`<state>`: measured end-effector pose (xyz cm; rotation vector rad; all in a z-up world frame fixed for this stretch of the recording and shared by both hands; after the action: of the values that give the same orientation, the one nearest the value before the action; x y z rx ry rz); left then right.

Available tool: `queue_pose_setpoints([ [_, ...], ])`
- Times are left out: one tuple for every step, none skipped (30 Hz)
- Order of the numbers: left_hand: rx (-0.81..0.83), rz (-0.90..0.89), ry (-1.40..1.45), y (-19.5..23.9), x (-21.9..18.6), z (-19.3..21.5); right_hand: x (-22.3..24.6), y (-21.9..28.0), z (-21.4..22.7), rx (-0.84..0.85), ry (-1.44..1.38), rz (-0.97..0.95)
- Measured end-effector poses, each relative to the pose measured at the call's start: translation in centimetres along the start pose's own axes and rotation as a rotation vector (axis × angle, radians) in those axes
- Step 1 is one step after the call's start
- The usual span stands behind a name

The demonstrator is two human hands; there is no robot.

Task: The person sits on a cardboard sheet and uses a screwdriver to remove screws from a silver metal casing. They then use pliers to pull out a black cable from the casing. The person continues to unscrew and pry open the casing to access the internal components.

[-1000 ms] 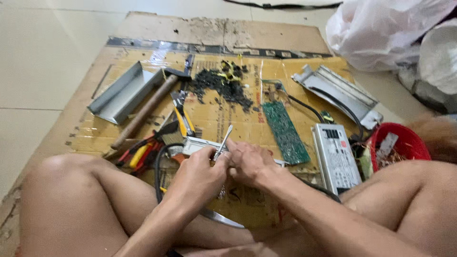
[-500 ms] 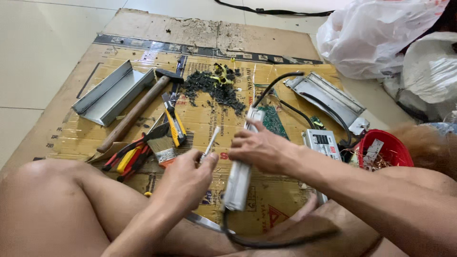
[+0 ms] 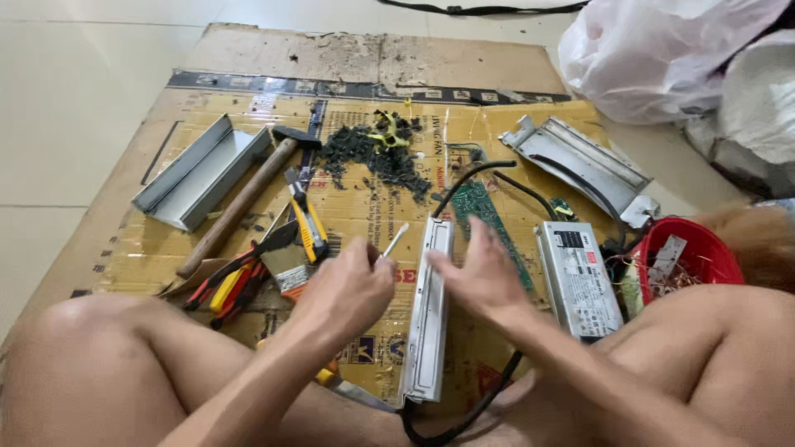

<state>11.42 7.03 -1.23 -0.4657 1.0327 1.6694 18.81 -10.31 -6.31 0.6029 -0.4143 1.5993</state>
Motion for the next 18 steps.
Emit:
queue_pose_setpoints([
  [0.005, -0.004, -0.005, -0.6, -0.4, -0.4, 1.0, 0.5, -0.1, -0.005, -0.002, -0.006],
  [0.024, -0.031, -0.057, -1.1, -0.7, -0.7, 1.5, 1.0, -1.0, 0.045, -0.035, -0.109],
  [0.043, -0.057, -0.109, -1.5, -1.0, -0.9, 2.0, 1.6, -2.0, 0.095, -0.067, -0.21],
  [0.039, -0.054, -0.114, -2.7, -0.8, -1.1, -0.3, 0.1, -4.7, 0.098, -0.073, -0.207],
  [0.02, -0.094, -0.215, -3.8, -0.9, -1.3, -3.0, -1.5, -6.9, 0.038, -0.071, -0.243],
  [0.004, -0.137, -0.316, -5.0, -1.2, -1.6, -5.7, -3.0, -9.0, -0.026, -0.068, -0.282],
  [0.002, -0.137, -0.32, -5.6, -1.3, -1.5, -4.8, -2.5, -9.3, -0.026, -0.073, -0.281],
  [0.007, -0.184, -0.364, -6.0, -1.9, -1.7, -4.5, -1.8, -9.4, -0.046, -0.139, -0.336],
  [0.011, -0.232, -0.409, -6.5, -2.4, -2.0, -4.2, -1.1, -9.5, -0.066, -0.206, -0.391],
  [0.013, -0.235, -0.411, -7.3, -2.3, -2.1, -3.5, -0.6, -8.8, -0.069, -0.208, -0.394],
  [-0.007, -0.264, -0.466, -8.1, -2.5, -2.0, -2.9, -0.1, -8.0, -0.083, -0.266, -0.389],
  [-0.026, -0.294, -0.521, -8.8, -2.7, -2.2, -2.3, 0.5, -7.3, -0.097, -0.325, -0.387],
  [-0.021, -0.299, -0.524, -9.6, -2.7, -2.4, -1.9, 0.9, -6.7, -0.102, -0.327, -0.392],
  [-0.018, -0.323, -0.551, -10.2, -2.7, -2.5, -1.3, 1.1, -6.2, -0.097, -0.366, -0.391],
  [-0.014, -0.347, -0.578, -10.9, -2.8, -2.6, -0.6, 1.4, -5.8, -0.092, -0.406, -0.39],
  [-0.014, -0.345, -0.581, -11.7, -3.2, -2.7, -0.3, 1.4, -5.6, -0.09, -0.408, -0.39],
  [-0.008, -0.338, -0.636, -12.5, -3.6, -2.8, -0.1, 1.3, -5.3, -0.077, -0.303, -0.395],
  [-0.002, -0.331, -0.689, -13.3, -3.9, -3.0, 0.2, 1.3, -5.0, -0.062, -0.195, -0.399],
])
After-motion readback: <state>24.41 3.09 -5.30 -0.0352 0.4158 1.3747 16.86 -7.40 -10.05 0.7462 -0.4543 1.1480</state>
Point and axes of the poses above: each hand's wrist, its own y-axis away from the middle knuckle, its own z-axis out of the back of the hand, x = y × z, the point moved 9 cm from there along -y, towards the middle knuckle, and after that the axes turned 1 degree about -x, right-handed, at the moved point
